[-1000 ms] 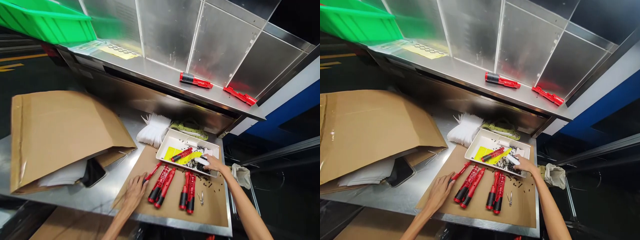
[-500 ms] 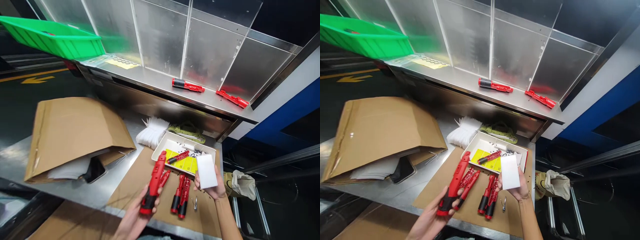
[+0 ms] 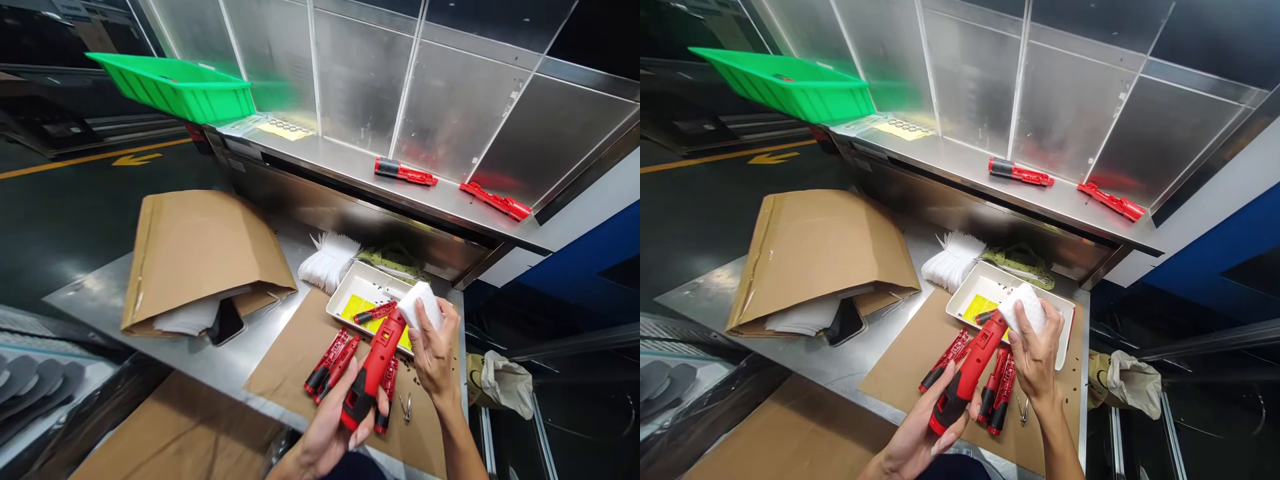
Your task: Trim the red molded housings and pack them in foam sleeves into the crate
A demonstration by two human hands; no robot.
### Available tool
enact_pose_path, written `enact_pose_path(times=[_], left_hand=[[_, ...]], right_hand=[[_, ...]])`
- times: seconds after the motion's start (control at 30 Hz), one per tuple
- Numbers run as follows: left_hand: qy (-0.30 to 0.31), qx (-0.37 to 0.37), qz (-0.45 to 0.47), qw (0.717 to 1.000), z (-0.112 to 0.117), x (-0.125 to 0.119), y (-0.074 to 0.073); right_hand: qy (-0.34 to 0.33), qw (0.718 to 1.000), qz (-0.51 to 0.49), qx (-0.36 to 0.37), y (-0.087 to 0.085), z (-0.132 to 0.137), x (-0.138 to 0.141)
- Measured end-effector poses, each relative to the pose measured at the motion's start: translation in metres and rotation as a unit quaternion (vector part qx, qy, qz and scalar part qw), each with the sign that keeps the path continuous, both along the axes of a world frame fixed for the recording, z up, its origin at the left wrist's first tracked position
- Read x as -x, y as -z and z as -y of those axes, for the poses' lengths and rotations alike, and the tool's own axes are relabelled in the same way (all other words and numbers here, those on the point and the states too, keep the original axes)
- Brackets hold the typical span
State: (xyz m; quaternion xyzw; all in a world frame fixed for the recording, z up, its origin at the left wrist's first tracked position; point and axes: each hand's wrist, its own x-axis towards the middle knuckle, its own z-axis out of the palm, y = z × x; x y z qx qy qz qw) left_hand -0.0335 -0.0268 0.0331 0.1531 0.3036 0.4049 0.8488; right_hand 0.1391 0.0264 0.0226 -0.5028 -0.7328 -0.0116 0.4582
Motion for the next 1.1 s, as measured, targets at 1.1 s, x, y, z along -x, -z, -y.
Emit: enact_pose_path(times=[1.1], left_hand=[[-0.017,-0.148,-0.327,0.933,-0.015,0.007,0.009]], right_hand=[[0.044,0.996,0.081,-0.02,0.009,0.025,0.014]])
